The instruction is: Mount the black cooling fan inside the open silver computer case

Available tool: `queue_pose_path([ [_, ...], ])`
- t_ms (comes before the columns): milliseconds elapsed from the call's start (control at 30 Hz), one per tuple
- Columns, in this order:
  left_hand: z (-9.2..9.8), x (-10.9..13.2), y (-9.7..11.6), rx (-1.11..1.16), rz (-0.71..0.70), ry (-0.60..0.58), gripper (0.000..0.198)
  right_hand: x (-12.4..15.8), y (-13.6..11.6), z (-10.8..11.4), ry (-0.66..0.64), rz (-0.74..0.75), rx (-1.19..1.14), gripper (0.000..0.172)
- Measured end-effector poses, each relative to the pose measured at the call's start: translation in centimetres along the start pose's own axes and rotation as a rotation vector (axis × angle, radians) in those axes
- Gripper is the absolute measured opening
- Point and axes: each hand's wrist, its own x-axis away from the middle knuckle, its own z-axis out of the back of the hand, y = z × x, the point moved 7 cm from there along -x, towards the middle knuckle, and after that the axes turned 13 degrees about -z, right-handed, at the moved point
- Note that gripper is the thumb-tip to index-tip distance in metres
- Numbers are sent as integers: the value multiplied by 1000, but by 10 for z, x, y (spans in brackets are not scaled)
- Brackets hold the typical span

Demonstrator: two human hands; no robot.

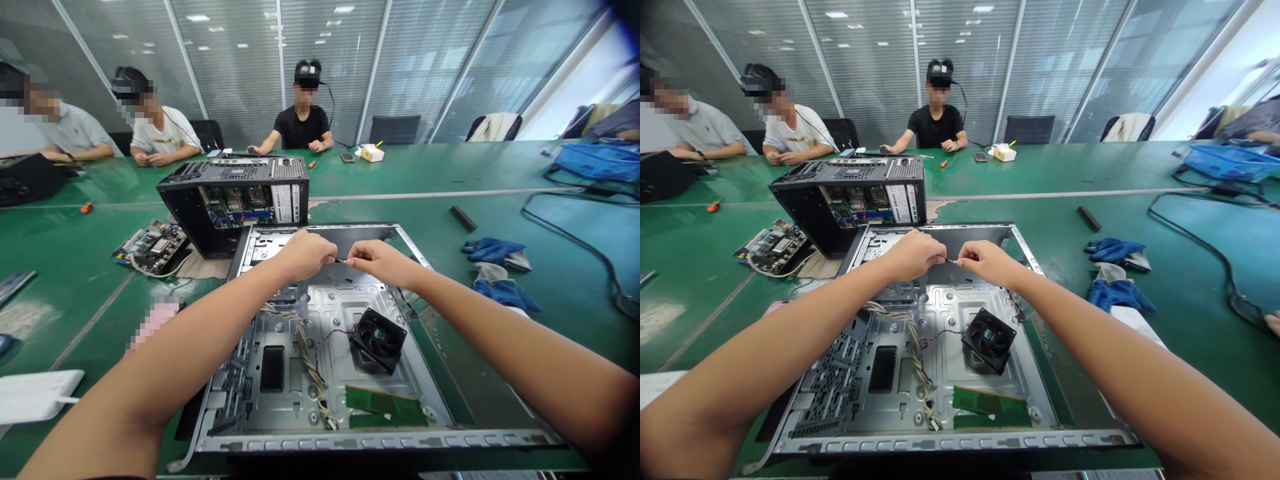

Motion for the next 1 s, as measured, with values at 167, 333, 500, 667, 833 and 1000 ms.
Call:
queue_pose_path([
  [167,0,0,1,-9,-2,-13,21,1,-1,2,27,-1,-23,17],
  [333,6,1,1,11,18,60,24,2,-2,3,40,2,-41,17],
  [500,9,2,2,44,-8,96,21,2,-4,3,45,8,-42,16],
  [667,10,1,3,57,-14,102,18,1,-6,1,27,10,-40,17],
  [833,5,-1,3,20,-36,76,22,2,-8,1,25,10,-27,18],
  [1000,4,-1,4,13,-39,61,23,2,-7,1,36,20,-47,18],
])
